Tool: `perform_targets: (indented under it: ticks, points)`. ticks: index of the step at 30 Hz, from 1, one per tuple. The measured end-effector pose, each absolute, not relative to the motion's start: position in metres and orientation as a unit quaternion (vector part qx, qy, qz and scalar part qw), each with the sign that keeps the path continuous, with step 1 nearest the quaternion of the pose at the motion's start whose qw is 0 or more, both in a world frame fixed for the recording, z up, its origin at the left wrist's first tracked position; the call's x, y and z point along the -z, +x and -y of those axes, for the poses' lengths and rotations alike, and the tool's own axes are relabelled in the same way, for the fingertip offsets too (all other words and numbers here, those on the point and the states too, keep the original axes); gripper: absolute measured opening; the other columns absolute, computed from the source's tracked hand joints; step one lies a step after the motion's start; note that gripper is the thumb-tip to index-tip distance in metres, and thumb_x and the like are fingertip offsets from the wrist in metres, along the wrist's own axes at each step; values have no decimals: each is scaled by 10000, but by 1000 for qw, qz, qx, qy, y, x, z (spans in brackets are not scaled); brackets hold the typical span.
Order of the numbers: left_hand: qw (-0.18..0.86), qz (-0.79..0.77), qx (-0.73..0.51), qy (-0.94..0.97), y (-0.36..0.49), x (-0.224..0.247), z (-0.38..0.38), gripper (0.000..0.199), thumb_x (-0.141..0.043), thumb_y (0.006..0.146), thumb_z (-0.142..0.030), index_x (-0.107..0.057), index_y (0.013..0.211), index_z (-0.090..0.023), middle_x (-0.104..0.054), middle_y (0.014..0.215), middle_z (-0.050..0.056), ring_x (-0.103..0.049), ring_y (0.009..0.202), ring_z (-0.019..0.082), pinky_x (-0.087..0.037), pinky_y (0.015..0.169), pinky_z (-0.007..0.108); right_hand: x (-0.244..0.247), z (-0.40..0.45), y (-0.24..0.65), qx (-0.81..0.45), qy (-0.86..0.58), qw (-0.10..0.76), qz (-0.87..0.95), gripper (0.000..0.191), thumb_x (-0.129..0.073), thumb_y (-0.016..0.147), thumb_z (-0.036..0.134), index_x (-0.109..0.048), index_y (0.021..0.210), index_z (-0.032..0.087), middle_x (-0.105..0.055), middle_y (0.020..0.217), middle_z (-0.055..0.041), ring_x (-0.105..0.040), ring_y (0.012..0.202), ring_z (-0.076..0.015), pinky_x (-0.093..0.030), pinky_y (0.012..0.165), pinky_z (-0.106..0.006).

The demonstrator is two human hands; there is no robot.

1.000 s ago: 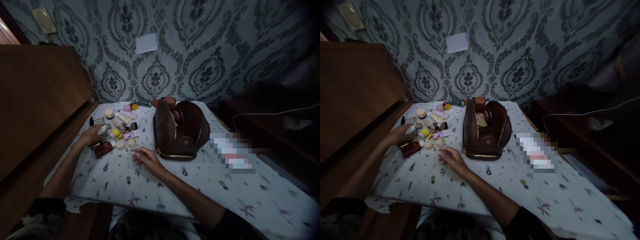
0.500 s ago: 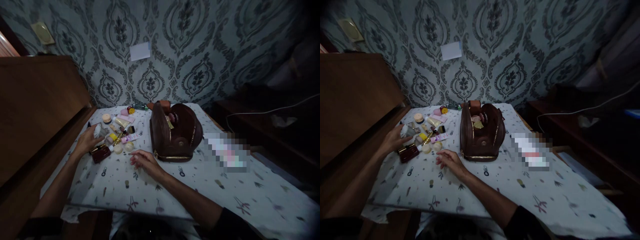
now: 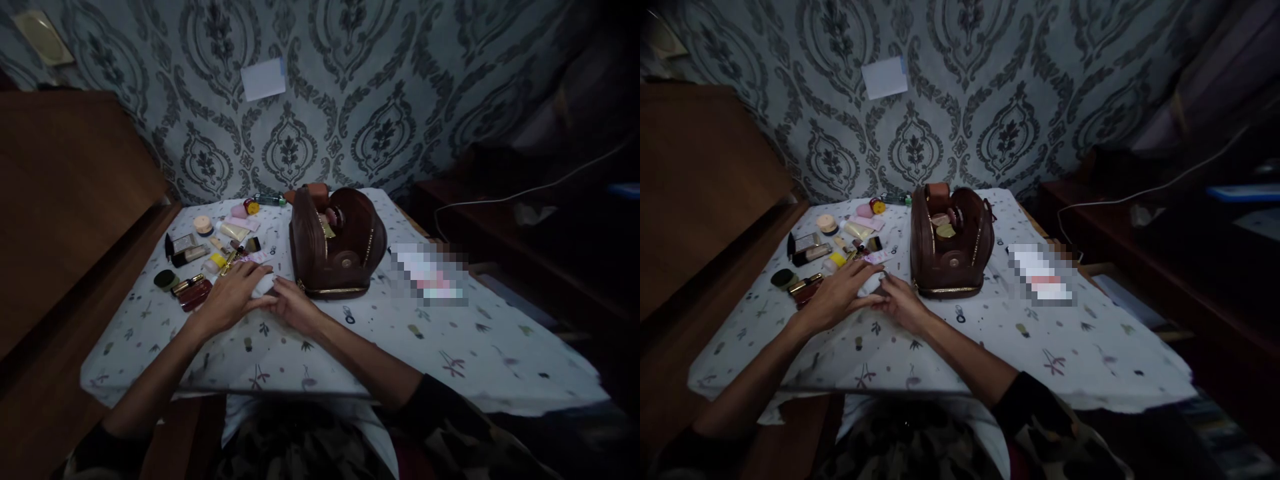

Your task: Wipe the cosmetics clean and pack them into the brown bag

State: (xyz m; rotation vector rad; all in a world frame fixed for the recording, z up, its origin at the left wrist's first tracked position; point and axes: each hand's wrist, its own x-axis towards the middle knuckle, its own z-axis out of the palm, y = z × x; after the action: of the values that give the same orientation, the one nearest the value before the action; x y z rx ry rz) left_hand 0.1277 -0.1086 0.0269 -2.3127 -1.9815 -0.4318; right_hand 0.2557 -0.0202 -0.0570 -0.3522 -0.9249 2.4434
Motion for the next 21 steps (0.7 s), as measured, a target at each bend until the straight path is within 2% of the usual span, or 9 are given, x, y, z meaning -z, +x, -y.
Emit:
perform_targets:
  ticks: [4,8,11,16,18,21]
  points:
    - [73,657,103,-743,132,-25,108,429,-483,951,-498,-544,1271,-218,-607,1141,103,-534,1114,285,-483,847,365,54,22,257,-884,-128,256,368,298,-757,744,336,-616,981,223,-619,792,35,-575,682,-112,-492,595,-233]
    - [91,681,74,-723,135,-25,104,364,-371,1000,-446,-631,1023,-193,-615,1023,97,-572,1020,268,-474,840,369,53,26,260,-876,-122,239,401,281,-751,727,335,-622,943,211,-627,828,15,-578,741,-132,-485,583,-227]
    - [25,697,129,-705,131,-27,96,435,-301,1014,-436,-639,935,-175,-649,941,105,-603,960,274,-461,865,396,52,29,261,-878,-108,222,410,351,-784,704,373,-625,967,203,-627,839,11,-585,739,-133,-490,580,-225]
    - [-142,690,296,-645,115,-35,89,583,-192,999,-524,-653,1004,-167,-697,944,75,-639,915,229,-487,836,331,46,31,263,-888,-85,197,407,508,-840,656,332,-631,1108,232,-667,987,-5,-617,788,-133,-500,622,-225]
    - [-124,720,284,-620,108,-39,90,608,-181,993,-537,-661,1019,-166,-706,981,85,-644,954,239,-480,850,331,44,29,264,-894,-98,205,385,469,-839,656,331,-654,1074,226,-676,982,-5,-619,783,-128,-502,630,-224]
    - [-14,803,172,-571,100,-47,95,555,-249,978,-538,-664,972,-170,-705,983,132,-639,979,296,-449,799,349,44,25,265,-898,-129,216,362,413,-841,643,321,-671,1005,216,-678,885,11,-608,716,-115,-482,583,-208]
